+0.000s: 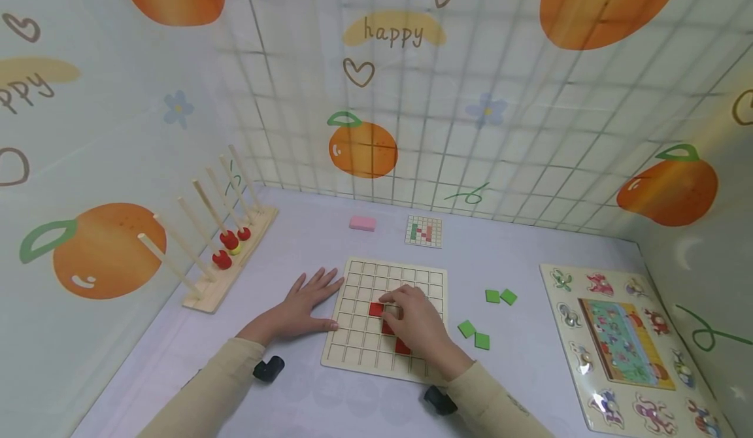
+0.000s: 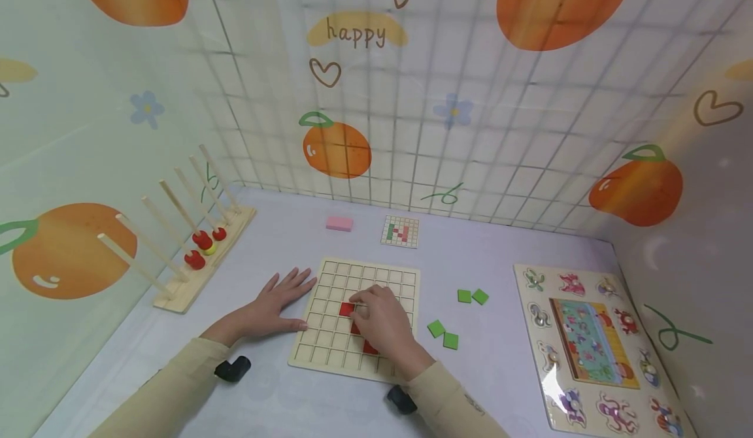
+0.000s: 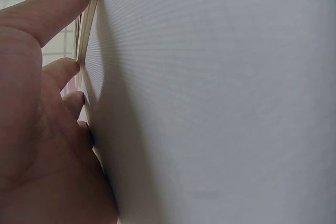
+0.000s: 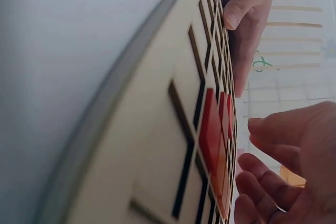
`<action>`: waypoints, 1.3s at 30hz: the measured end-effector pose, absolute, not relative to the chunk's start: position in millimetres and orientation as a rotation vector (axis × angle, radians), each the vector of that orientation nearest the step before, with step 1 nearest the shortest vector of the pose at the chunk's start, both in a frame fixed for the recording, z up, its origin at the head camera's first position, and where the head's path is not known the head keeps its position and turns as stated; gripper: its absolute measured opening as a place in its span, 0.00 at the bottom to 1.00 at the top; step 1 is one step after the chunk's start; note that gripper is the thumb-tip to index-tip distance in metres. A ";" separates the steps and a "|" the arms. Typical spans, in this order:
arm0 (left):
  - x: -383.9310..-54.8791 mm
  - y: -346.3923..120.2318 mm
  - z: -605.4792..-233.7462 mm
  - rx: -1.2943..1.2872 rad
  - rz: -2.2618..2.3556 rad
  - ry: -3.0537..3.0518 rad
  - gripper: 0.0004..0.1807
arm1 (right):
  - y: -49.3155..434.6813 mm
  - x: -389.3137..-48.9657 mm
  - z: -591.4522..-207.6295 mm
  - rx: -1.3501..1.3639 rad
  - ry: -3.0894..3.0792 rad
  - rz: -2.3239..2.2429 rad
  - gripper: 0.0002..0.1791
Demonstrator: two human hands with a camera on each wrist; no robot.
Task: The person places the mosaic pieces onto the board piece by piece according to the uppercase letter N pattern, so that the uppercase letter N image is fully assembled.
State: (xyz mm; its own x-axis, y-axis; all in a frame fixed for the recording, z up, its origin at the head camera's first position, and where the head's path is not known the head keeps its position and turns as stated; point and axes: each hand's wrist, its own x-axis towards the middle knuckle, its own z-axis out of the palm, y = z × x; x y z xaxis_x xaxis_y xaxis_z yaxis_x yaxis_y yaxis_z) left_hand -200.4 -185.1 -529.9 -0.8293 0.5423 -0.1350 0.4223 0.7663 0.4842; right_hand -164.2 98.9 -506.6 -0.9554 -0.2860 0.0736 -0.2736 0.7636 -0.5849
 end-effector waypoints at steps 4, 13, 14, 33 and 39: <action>-200.0 -184.7 -530.1 0.746 0.645 2.697 0.53 | 106.6 -161.0 -506.4 -0.423 2.937 -0.970 0.12; -199.9 -184.7 -530.0 0.716 0.643 2.693 0.54 | 128.7 -154.6 -507.3 -0.326 2.943 -1.005 0.12; -200.0 -184.8 -530.3 0.715 0.639 2.694 0.54 | 131.3 -153.9 -507.6 -0.312 2.943 -1.007 0.12; -199.8 -184.5 -531.1 0.705 0.618 2.697 0.54 | 184.4 -137.9 -506.5 -0.144 2.998 -0.986 0.12; -199.8 -185.1 -531.2 0.710 0.628 2.696 0.54 | 201.8 -136.5 -511.5 -0.078 3.017 -0.933 0.13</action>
State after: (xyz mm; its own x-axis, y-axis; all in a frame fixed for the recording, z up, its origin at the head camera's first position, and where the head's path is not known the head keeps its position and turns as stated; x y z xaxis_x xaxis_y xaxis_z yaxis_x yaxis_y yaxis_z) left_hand -199.8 -185.1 -531.2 -0.8388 0.5212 -0.1574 0.3981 0.7843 0.4758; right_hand -136.5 201.8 -511.5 -0.9986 -0.0419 0.0308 -0.0520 0.8244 -0.5636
